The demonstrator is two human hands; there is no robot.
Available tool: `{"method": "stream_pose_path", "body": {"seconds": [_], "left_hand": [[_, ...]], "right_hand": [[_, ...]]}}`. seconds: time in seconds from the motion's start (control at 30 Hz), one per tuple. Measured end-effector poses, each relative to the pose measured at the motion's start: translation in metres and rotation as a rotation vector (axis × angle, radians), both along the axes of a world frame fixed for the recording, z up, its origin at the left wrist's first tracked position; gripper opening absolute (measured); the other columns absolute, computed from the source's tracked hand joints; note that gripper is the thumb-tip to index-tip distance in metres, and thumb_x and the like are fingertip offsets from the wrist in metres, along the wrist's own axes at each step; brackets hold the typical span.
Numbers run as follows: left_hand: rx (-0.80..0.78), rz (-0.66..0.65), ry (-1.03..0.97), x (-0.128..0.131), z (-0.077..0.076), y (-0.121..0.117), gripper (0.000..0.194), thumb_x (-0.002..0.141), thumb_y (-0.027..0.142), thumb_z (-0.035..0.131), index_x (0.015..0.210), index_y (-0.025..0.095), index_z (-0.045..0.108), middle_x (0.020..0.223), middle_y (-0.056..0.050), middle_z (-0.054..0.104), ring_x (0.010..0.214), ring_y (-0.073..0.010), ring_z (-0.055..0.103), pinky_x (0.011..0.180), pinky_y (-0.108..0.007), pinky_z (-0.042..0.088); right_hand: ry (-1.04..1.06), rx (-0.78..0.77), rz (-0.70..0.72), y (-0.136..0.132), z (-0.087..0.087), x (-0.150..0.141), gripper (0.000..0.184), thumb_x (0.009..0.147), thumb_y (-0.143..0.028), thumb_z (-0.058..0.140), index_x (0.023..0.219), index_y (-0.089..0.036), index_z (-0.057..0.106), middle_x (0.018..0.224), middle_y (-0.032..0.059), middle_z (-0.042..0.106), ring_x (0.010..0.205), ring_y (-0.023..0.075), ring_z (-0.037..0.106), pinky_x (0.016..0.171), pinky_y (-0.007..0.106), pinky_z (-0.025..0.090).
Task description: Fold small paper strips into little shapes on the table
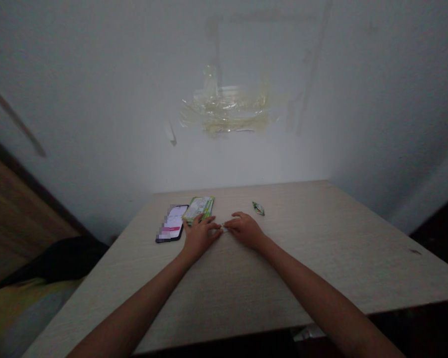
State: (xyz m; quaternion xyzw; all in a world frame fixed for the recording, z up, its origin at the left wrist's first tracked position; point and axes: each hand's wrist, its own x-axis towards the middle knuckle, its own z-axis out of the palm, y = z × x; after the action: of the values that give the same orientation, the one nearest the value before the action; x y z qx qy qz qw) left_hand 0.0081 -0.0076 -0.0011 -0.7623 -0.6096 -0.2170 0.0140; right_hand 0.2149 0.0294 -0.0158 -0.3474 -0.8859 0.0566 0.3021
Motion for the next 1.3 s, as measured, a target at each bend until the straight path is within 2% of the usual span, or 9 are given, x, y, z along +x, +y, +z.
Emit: {"method": "stream_pose_path", "body": {"seconds": [0.2,0.37,0.67,0.87,1.17,1.3], "left_hand": [[0.0,0.006,-0.033,-0.001,-0.003,0.001,0.022,0.084,0.051,0.06,0.102,0.046,0.072,0.135,0.002,0.059,0.136,-0.0349,0.034,0.107,-0.076,-0.003],[-0.02,0.008,-0.051,0.0,-0.002,0.003,0.022,0.084,0.05,0.061,0.103,0.049,0.071,0.139,0.002,0.055,0.138,-0.0353,0.032,0.108,-0.075,0.0],[0.021,0.045,-0.043,0.002,0.003,0.001,0.019,0.085,0.048,0.06,0.096,0.043,0.074,0.137,0.001,0.056,0.136,-0.0355,0.034,0.107,-0.077,0.002],[-0.032,0.048,-0.022,0.002,0.004,0.002,0.024,0.083,0.056,0.059,0.1,0.046,0.073,0.142,0.001,0.053,0.139,-0.0357,0.03,0.107,-0.076,-0.001],[-0.07,0.001,0.012,-0.001,0.003,0.006,0.024,0.082,0.057,0.059,0.105,0.055,0.067,0.147,0.005,0.047,0.14,-0.0388,0.027,0.103,-0.079,0.0],[-0.068,-0.015,0.022,-0.002,0.002,0.007,0.024,0.084,0.057,0.057,0.107,0.058,0.064,0.146,0.005,0.048,0.141,-0.0384,0.026,0.102,-0.081,-0.001]], "right_hand": [[0.162,-0.095,-0.043,0.008,-0.003,0.008,0.025,0.092,-0.023,0.055,0.11,-0.023,0.072,0.108,0.0087,0.072,0.114,0.0225,0.058,0.098,0.041,0.048],[0.149,-0.055,0.01,0.011,-0.006,0.008,0.021,0.09,-0.021,0.058,0.104,-0.023,0.074,0.105,0.0079,0.073,0.109,0.0232,0.059,0.098,0.044,0.046],[0.114,0.017,0.051,0.009,-0.005,0.007,0.015,0.083,-0.021,0.068,0.096,-0.024,0.076,0.105,0.0091,0.07,0.11,0.0234,0.057,0.097,0.044,0.045],[0.166,0.032,0.095,0.011,-0.006,0.007,0.01,0.083,-0.021,0.067,0.087,-0.024,0.075,0.099,0.0073,0.071,0.105,0.022,0.06,0.096,0.042,0.046],[0.26,-0.147,0.024,0.005,0.003,0.004,0.019,0.09,-0.017,0.056,0.1,-0.021,0.071,0.095,0.0063,0.073,0.095,0.0189,0.064,0.09,0.036,0.049],[0.239,-0.157,0.037,0.003,0.005,0.003,0.017,0.09,-0.014,0.052,0.096,-0.02,0.068,0.096,0.0057,0.07,0.096,0.0183,0.062,0.089,0.034,0.048]]}}
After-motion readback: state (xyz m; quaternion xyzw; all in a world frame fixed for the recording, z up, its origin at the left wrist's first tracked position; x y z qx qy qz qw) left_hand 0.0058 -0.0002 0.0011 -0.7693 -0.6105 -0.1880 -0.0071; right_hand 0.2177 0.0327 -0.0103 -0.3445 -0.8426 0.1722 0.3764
